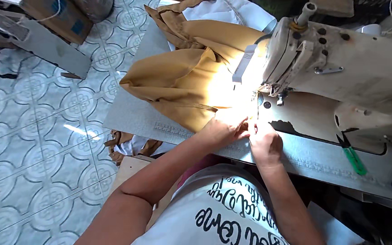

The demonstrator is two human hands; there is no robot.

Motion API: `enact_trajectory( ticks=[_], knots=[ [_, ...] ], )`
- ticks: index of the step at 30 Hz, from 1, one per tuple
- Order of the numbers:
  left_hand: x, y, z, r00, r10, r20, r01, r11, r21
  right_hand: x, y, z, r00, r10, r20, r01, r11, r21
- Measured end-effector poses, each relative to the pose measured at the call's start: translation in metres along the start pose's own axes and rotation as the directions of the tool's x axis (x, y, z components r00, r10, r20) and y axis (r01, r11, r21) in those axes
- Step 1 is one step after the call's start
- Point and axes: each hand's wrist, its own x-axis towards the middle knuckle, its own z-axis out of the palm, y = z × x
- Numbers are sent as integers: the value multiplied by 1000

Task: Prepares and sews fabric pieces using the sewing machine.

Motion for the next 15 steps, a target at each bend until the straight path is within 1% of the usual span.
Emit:
enact_trajectory(
  ticks=[2,3,5,7,9,11,13,15],
  knots=[
    [3,-4,3,1000,3,22,-3,1000,7,7,9,-7,995,82,58,-91,981,174],
    [5,-6,7,1000,12,5,-12,1000,8,11,18,-8,991,113,67,-127,949,287],
    [11,-10,14,998,36,-54,-36,999,11,17,30,-9,966,220,133,-257,824,505],
    [20,-10,18,995,52,-83,-50,998,27,19,36,-9,911,333,244,-408,634,657],
    [27,-9,19,995,53,-84,-51,998,34,20,35,-13,866,383,321,-483,482,731],
    [33,-11,20,994,56,-93,-52,998,40,21,33,-16,844,391,367,-512,388,766],
    [35,-11,21,995,51,-83,-46,997,64,21,34,-17,840,386,382,-514,338,789],
    [36,-13,22,993,68,-92,-64,997,49,20,36,-17,841,388,377,-506,320,801]
  ],
)
